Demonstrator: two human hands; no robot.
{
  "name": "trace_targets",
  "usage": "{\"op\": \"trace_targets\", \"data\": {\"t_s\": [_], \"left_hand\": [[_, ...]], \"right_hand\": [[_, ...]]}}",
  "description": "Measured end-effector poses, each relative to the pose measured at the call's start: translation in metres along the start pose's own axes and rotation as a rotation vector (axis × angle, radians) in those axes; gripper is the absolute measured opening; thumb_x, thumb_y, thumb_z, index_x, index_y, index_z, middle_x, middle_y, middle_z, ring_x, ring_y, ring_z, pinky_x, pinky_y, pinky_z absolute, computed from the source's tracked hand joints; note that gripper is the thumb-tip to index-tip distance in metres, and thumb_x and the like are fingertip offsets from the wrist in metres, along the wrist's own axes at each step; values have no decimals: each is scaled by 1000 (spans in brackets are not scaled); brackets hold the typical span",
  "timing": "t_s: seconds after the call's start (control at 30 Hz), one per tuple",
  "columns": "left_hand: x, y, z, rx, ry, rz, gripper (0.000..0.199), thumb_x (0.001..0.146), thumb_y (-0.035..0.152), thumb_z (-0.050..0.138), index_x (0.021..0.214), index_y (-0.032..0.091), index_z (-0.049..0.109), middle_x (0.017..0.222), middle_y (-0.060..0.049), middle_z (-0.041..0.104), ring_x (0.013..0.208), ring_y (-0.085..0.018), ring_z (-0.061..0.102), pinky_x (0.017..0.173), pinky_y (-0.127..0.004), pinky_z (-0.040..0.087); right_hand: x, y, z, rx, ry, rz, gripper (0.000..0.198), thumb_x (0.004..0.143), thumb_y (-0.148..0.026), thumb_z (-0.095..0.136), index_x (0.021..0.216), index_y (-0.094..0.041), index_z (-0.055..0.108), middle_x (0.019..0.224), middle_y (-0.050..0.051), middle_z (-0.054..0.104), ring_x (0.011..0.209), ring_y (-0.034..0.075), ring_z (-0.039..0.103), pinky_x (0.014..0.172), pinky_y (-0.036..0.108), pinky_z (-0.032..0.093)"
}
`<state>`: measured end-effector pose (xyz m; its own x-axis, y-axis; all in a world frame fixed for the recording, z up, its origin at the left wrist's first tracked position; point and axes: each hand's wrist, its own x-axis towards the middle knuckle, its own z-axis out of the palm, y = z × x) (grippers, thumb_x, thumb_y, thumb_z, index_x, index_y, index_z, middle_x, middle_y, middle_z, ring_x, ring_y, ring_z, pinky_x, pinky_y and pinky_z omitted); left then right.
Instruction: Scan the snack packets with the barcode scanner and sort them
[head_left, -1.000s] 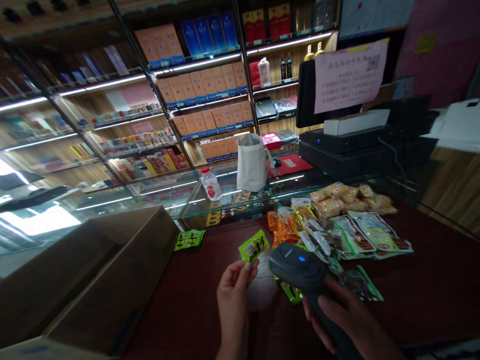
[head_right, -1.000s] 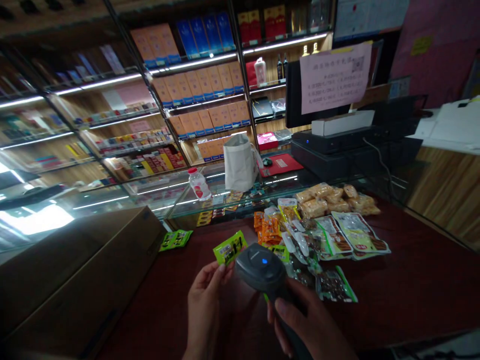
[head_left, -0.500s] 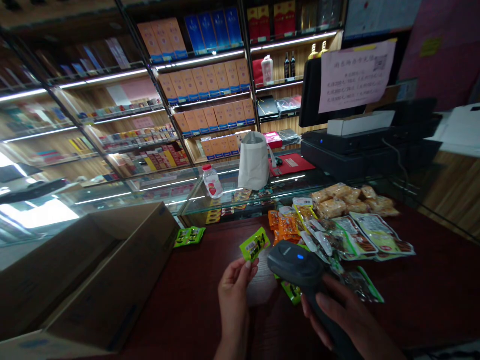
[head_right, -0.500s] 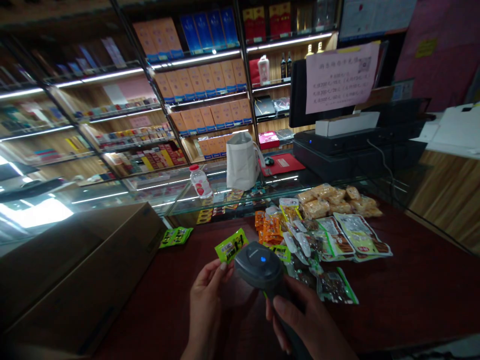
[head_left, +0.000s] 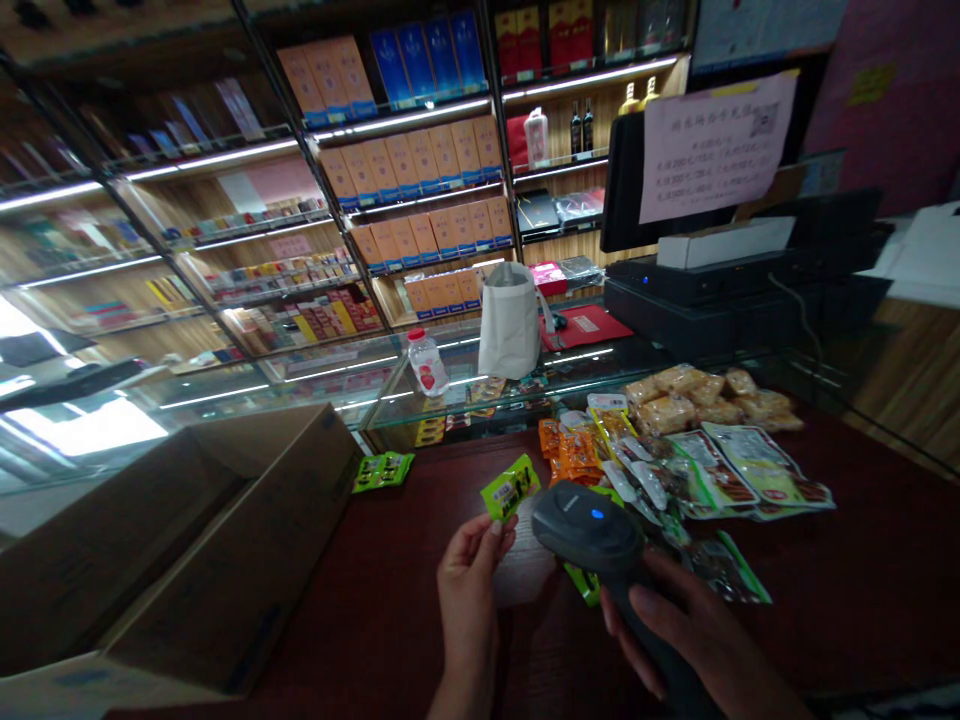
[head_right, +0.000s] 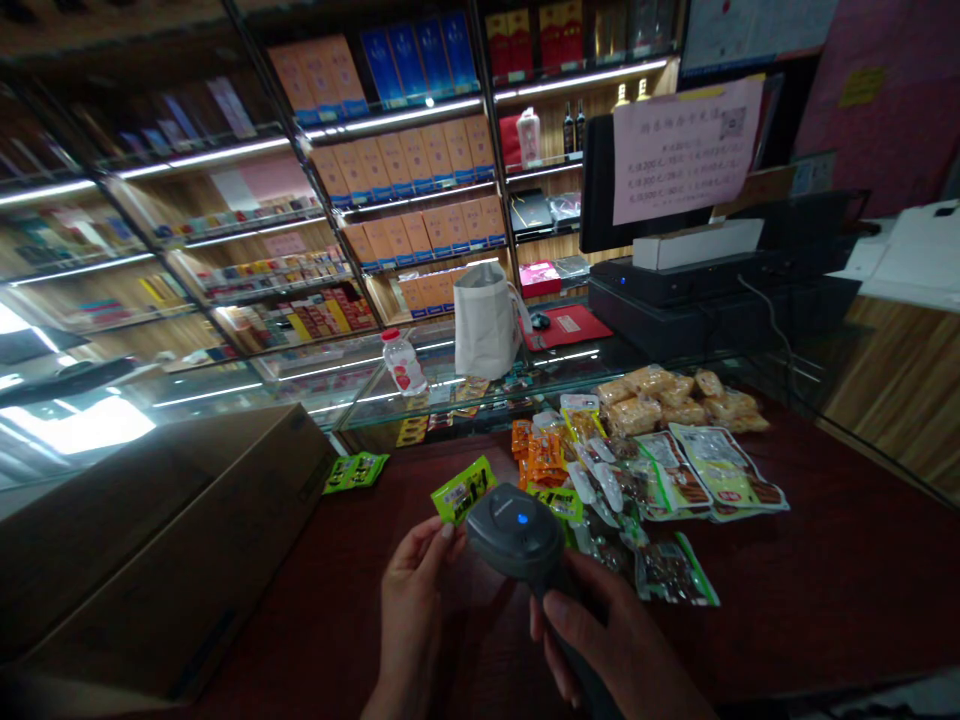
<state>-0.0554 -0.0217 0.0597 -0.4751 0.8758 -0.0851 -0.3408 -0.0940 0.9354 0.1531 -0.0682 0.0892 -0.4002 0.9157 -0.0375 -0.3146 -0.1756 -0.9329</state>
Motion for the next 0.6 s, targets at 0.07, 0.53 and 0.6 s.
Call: {"op": "trace_targets", "data": {"t_s": [0.07, 0.53, 0.6], "left_hand": [[-1, 1, 0, 38, 0, 1, 31, 62, 31, 86, 86, 15, 74, 81, -6, 78, 78, -23, 76, 80, -35, 62], [34, 13, -38, -185, 141, -30, 13, 74, 5, 76, 82, 12, 69, 82, -7, 76, 79, -18, 76, 75, -25, 62], [53, 26, -63, -224, 239, -34, 15, 78, -4, 66, 80, 11, 67, 79, -7, 75, 75, -16, 76, 72, -21, 62]], "right_hand": [[-1, -1, 1, 12, -2, -9, 46, 84, -62, 65, 80, -16, 64, 55, -3, 56, 41, 7, 43, 41, 19, 31], [-8, 6, -18, -48, 180, 29, 47, 79, -67, 67, 75, -20, 70, 49, 2, 59, 40, 14, 48, 40, 25, 38], [-14, 7, -30, -62, 240, 19, 42, 78, -65, 69, 75, -23, 72, 52, 5, 62, 43, 18, 52, 40, 29, 41]]}}
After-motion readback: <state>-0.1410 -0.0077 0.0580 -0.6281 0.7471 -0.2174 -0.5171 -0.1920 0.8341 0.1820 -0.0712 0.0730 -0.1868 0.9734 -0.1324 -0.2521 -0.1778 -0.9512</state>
